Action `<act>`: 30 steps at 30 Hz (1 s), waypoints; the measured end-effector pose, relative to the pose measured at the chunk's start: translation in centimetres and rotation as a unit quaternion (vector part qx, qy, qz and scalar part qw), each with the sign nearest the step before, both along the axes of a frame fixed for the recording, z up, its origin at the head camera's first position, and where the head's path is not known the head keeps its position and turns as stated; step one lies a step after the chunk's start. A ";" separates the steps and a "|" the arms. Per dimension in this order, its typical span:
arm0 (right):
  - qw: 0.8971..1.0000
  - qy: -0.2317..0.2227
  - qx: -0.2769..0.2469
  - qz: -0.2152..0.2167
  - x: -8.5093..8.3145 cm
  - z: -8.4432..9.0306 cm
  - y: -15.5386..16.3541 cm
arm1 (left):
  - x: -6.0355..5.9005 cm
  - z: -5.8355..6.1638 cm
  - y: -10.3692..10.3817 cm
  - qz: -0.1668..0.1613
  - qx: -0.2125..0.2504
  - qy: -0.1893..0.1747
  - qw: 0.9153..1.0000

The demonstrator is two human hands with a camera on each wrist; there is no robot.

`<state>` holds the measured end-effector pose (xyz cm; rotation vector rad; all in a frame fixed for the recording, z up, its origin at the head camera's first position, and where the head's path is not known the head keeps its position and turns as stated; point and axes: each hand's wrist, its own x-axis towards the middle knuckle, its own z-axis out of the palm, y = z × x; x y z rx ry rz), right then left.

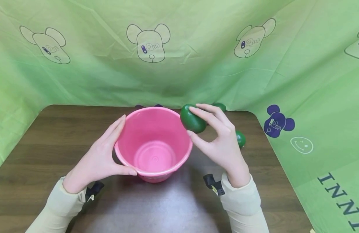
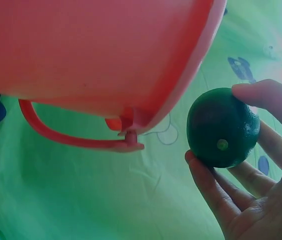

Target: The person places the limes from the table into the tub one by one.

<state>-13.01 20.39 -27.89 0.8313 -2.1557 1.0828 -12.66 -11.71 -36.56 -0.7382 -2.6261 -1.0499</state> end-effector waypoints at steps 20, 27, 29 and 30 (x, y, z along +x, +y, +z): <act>0.999 -0.005 0.021 0.039 0.0 -0.3 -1.3 | 0.0 -0.1 -0.1 0.003 -0.001 -0.001 1.000; 0.998 -0.009 0.032 0.048 0.1 -0.4 -1.7 | -0.1 -0.2 -0.1 0.002 -0.001 -0.001 1.000; 0.998 -0.009 0.034 0.051 0.1 -0.4 -1.8 | -0.1 -0.2 -0.1 0.002 -0.001 -0.001 1.000; 0.998 -0.009 0.035 0.051 0.1 -0.4 -1.8 | -0.1 -0.2 -0.1 0.002 -0.001 -0.002 1.000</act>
